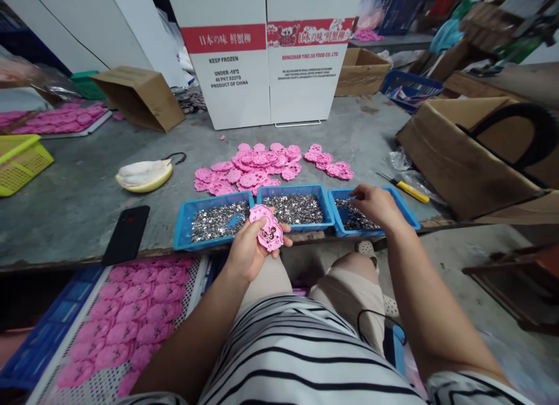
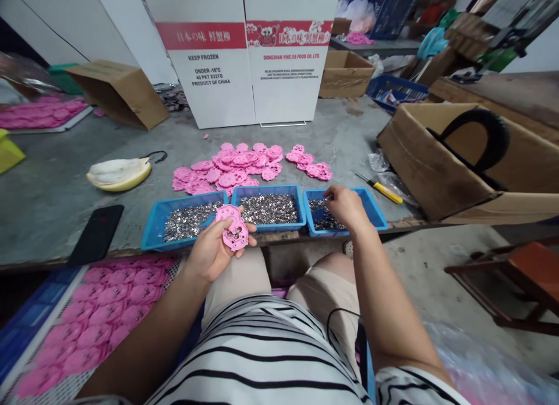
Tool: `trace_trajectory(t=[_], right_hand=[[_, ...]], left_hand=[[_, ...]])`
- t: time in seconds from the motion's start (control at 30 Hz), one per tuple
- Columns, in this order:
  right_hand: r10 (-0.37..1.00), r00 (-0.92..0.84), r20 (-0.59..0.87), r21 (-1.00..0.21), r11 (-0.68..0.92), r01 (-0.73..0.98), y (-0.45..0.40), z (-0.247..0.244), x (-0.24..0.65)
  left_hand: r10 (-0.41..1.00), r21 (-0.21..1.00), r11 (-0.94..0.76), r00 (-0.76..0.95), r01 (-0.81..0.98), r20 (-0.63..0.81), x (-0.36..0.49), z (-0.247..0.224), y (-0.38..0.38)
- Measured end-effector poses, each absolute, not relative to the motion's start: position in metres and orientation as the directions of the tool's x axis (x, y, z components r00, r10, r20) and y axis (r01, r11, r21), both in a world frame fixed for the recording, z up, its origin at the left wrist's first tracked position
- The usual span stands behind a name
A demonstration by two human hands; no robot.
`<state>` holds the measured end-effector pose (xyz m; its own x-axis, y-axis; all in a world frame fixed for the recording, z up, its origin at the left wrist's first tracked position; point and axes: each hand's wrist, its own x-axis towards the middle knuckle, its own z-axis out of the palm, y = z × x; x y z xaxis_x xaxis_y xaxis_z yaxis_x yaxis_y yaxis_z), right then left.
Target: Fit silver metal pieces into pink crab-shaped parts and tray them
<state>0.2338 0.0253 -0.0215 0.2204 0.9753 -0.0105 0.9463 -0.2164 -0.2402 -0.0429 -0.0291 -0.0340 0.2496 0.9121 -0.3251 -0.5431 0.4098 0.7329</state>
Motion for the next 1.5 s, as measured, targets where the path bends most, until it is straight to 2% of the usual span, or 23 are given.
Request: trace_trajectory(t=[0.13,0.33,0.47,0.73,1.0,1.1,1.17,1.23,1.37,1.5], right_hand=[[0.975,0.217,-0.047,-0.306,-0.22,0.926,0.026,-0.026,0.237],[0.959,0.281,-0.033,-0.467,-0.263,0.844,0.025,-0.023,0.24],[0.948,0.317,-0.032,-0.48,-0.293,0.827,0.023,-0.021,0.241],[0.95,0.287,-0.123,-0.574,-0.304,0.76,0.024,-0.027,0.241],[0.955,0.287,-0.072,-0.607,-0.27,0.747,0.027,-0.028,0.244],[0.954,0.282,-0.099,-0.77,-0.253,0.586,0.021,-0.021,0.237],[0.97,0.219,-0.103,-0.896,-0.186,0.404,0.015,-0.016,0.223],[0.987,0.115,-0.108,-0.964,-0.132,0.229,0.007,-0.012,0.203],[0.982,-0.121,-0.142,-0.99,-0.14,0.025,-0.004,-0.012,0.159],[0.97,-0.244,-0.016,-0.998,-0.031,-0.06,-0.007,-0.016,0.134]], left_hand=[[0.913,0.725,0.406,0.277,-0.556,-0.3,-0.044,-0.035,-0.03],[0.908,0.721,0.418,0.277,-0.552,-0.314,-0.041,-0.035,-0.029],[0.909,0.724,0.416,0.278,-0.55,-0.311,-0.04,-0.036,-0.029],[0.909,0.732,0.415,0.27,-0.54,-0.317,-0.039,-0.035,-0.03],[0.91,0.735,0.413,0.271,-0.537,-0.313,-0.039,-0.036,-0.03],[0.911,0.742,0.412,0.272,-0.53,-0.311,-0.038,-0.037,-0.03],[0.913,0.756,0.405,0.271,-0.514,-0.305,-0.035,-0.036,-0.03],[0.923,0.783,0.38,0.261,-0.492,-0.285,-0.031,-0.035,-0.031],[0.962,0.852,0.27,0.155,-0.448,-0.223,-0.021,-0.033,-0.033],[0.982,0.881,0.187,0.052,-0.434,-0.182,-0.015,-0.034,-0.035]])
